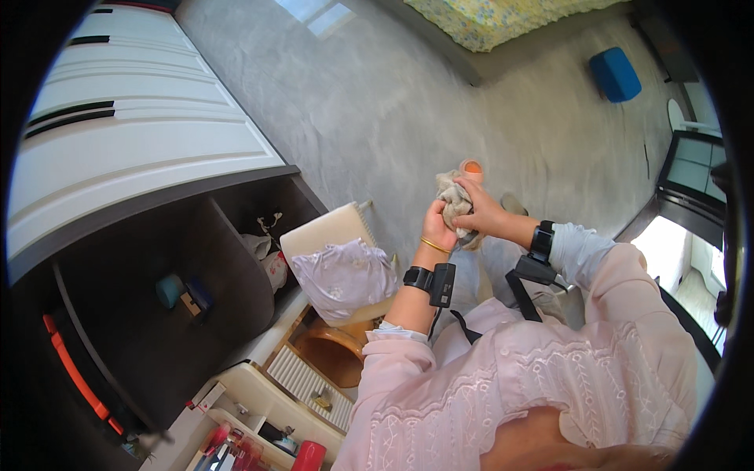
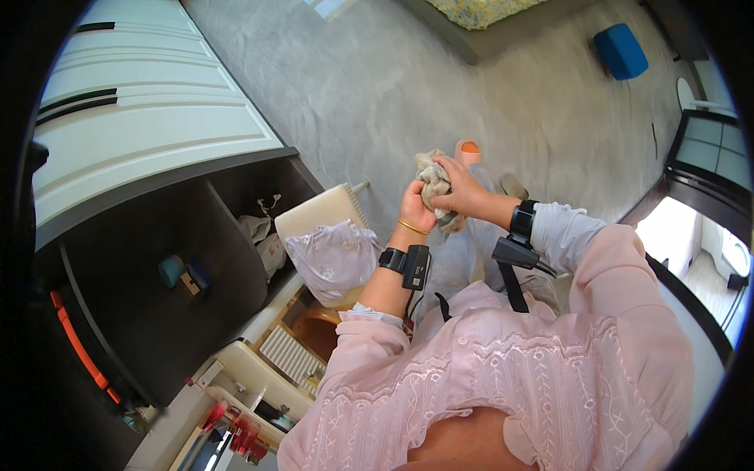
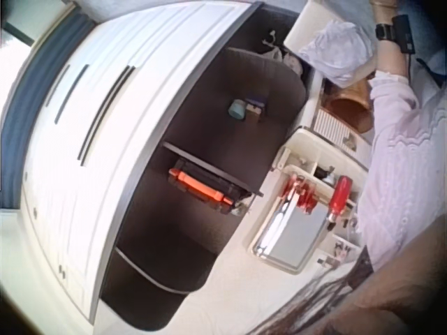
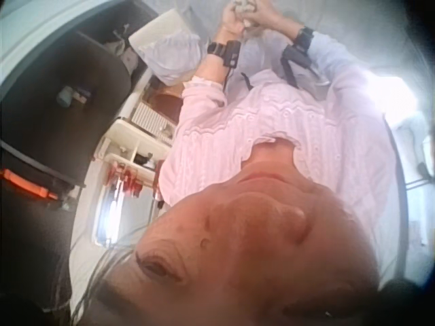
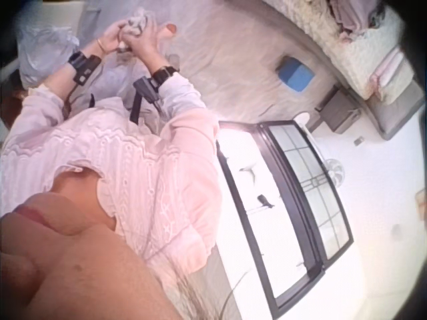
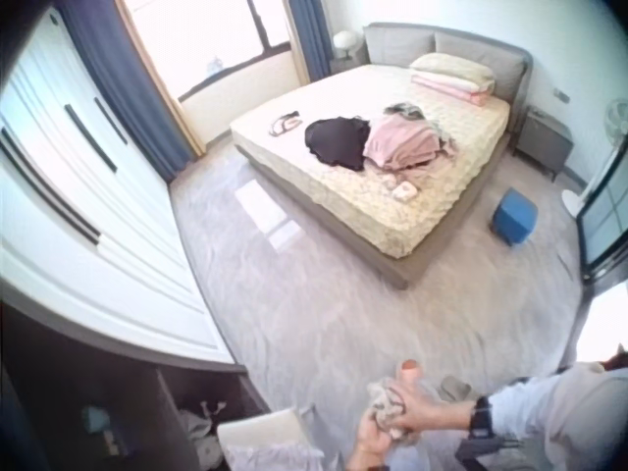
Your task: The person wipes the floor with a cloth, then moves to the bathroom to wash the cloth under running water. They proceed to wipe the sink basin and the mirror above it.
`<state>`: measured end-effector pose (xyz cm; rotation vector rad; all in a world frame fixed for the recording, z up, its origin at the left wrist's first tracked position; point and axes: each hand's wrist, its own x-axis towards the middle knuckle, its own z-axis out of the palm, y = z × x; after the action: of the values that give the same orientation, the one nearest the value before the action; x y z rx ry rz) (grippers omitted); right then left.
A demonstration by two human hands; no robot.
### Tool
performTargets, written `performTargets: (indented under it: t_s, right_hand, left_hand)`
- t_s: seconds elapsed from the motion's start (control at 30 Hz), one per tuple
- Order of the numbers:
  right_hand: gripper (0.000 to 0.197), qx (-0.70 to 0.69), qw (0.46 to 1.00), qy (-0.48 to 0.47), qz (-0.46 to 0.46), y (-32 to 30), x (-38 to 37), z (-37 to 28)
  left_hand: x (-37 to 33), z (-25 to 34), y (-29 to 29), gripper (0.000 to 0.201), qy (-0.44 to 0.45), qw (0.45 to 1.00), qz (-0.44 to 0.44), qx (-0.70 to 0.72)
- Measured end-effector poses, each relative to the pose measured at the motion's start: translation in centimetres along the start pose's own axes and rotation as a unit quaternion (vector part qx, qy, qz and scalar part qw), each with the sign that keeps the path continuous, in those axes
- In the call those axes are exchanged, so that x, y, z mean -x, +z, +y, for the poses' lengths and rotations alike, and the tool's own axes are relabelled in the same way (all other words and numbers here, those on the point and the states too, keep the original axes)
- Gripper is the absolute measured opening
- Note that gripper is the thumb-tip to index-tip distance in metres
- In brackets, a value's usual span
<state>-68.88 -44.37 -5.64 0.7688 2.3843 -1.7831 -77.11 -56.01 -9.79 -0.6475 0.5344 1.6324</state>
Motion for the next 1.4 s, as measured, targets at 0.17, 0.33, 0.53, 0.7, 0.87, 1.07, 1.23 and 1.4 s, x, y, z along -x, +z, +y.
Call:
performTargets:
  t_s: [0.17,0.33,0.53,0.7,0.87,1.07,1.23,1.4]
  right_hand:
    - [0.084,0.040,0.998,-0.051,0.017,-1.1,-6.0,1.1]
    - [0.079,-0.252,0.934,0.234,-0.091,-1.4,-13.5,5.9]
    - [0.062,0.042,0.990,0.071,-0.110,-0.2,-24.6,17.8]
    - [0.059,0.191,0.971,0.056,-0.130,3.6,-33.0,30.2]
    - [0.051,0.330,0.933,0.044,-0.138,10.0,-37.3,39.7]
    - [0.057,0.438,0.881,-0.003,-0.180,14.4,-37.5,43.9]
    - [0.058,0.442,0.878,-0.062,-0.173,11.7,-43.4,42.6]
    - [0.057,0.444,0.893,-0.050,-0.061,10.6,-54.3,40.8]
  left_hand:
    - [-5.5,4.2,0.7,0.035,0.007,0.999,0.023,0.037]
    - [-10.0,6.2,0.3,0.040,0.091,0.994,0.049,0.043]
    - [-13.4,9.6,-4.7,0.057,0.113,0.938,0.324,-0.044]
    - [-17.9,13.5,-13.9,0.057,0.071,0.950,0.303,-0.002]
    - [-20.1,18.2,-19.6,0.047,0.053,0.950,0.307,0.019]
    - [-21.8,23.6,-20.3,0.040,0.032,0.961,0.274,0.031]
    - [-23.2,27.1,-18.7,0.037,0.037,0.967,0.251,0.023]
    - [-24.1,29.6,-17.7,0.037,0.033,0.972,0.230,0.024]
